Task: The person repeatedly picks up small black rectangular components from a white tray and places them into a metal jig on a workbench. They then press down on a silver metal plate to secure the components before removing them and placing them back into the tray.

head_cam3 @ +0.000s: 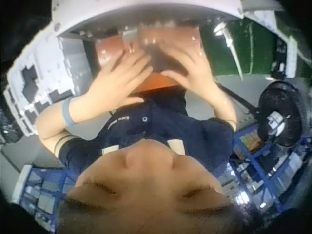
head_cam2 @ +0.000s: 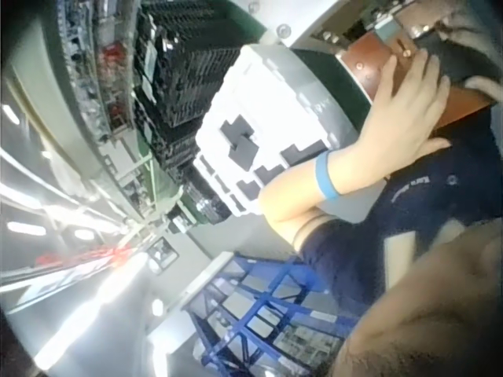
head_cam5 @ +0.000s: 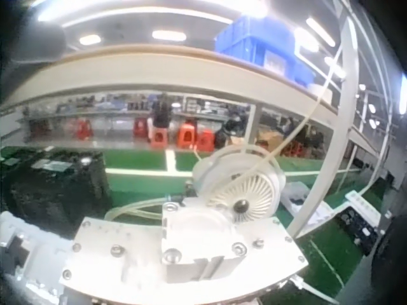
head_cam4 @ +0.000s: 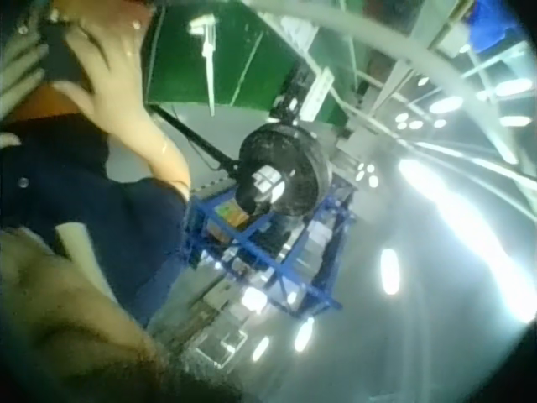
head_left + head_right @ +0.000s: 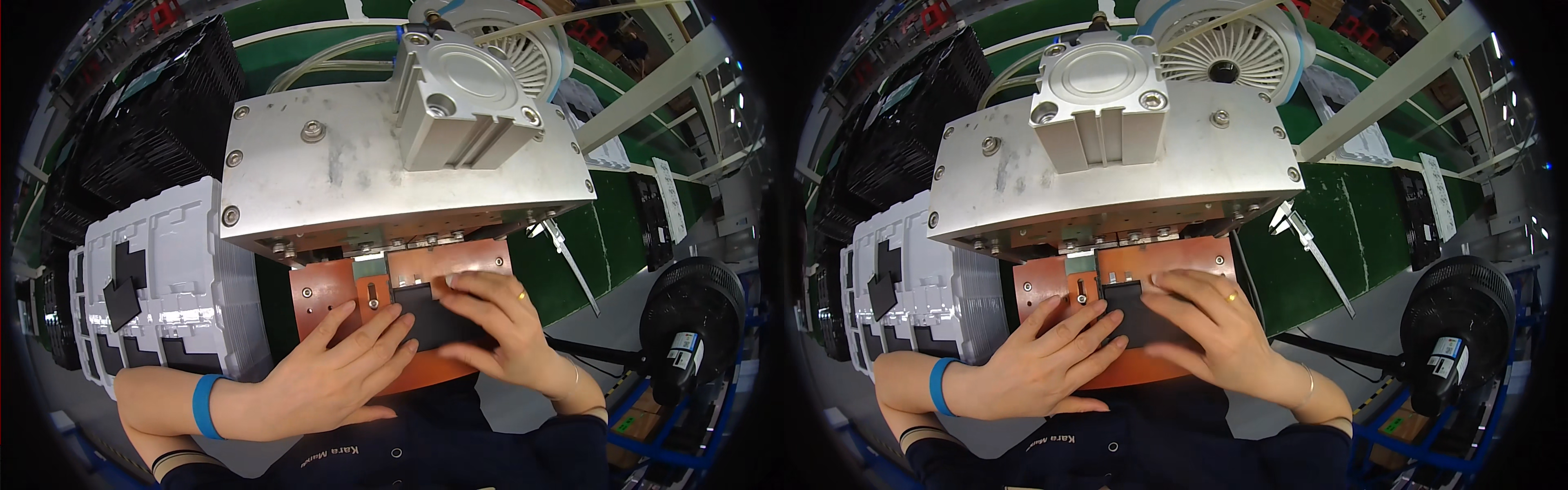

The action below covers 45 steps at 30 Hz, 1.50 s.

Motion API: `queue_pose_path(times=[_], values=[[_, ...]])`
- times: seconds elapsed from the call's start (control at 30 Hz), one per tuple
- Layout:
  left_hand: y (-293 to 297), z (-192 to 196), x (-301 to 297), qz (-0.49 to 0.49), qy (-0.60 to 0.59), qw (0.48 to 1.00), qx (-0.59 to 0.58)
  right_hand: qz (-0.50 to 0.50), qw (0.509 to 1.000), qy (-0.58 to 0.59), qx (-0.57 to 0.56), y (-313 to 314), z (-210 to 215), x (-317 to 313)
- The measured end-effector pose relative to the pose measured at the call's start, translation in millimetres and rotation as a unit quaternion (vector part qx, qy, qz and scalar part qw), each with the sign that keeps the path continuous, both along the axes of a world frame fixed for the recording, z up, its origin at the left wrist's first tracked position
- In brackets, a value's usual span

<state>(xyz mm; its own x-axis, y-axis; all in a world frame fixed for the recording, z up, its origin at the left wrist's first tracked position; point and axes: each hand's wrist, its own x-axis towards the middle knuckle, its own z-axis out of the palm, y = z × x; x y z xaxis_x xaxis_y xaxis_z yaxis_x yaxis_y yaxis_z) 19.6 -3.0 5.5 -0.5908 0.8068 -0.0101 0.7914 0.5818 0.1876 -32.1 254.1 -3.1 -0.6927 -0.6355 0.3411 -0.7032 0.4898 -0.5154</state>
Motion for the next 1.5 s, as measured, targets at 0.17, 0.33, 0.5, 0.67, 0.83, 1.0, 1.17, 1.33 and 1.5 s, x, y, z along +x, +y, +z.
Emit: queue_pose_path(times=[0.17,0.33,0.5,0.67,0.83,1.0,1.17,1.33,1.5], values=[[-2.7,-1.4,-3.6,0.022,-0.044,0.997,0.058,0.028,0.999,0.011,0.031,10.2,-10.2,-0.7],[-5.9,-8.2,-20.4,0.044,-0.044,0.995,0.073,0.026,1.000,0.016,0.000,1.3,-11.7,-23.9],[-7.3,-10.5,-23.2,0.051,-0.041,0.996,0.067,0.037,0.999,0.010,-0.006,0.0,-13.0,-29.0],[-7.0,-12.5,-22.8,0.054,-0.047,0.995,0.067,0.040,0.999,0.013,-0.001,-1.3,-10.9,-29.8],[-7.0,-11.9,-23.4,0.055,-0.061,0.994,0.069,0.039,0.999,0.010,0.006,-0.5,-11.5,-29.9],[-6.5,-10.5,-23.9,0.055,-0.061,0.994,0.068,0.039,0.999,0.002,0.012,-0.6,-11.1,-30.2],[-5.9,-9.7,-24.6,0.058,-0.067,0.994,0.067,0.045,0.999,-0.010,0.017,-0.1,-9.6,-32.6],[-5.6,-9.6,-24.6,0.055,-0.071,0.994,0.066,0.042,0.999,-0.010,0.017,0.2,-10.0,-31.7],[-5.5,-10.6,-22.9,0.053,-0.063,0.994,0.067,0.039,0.999,-0.021,0.014,-0.3,-10.2,-29.9]])
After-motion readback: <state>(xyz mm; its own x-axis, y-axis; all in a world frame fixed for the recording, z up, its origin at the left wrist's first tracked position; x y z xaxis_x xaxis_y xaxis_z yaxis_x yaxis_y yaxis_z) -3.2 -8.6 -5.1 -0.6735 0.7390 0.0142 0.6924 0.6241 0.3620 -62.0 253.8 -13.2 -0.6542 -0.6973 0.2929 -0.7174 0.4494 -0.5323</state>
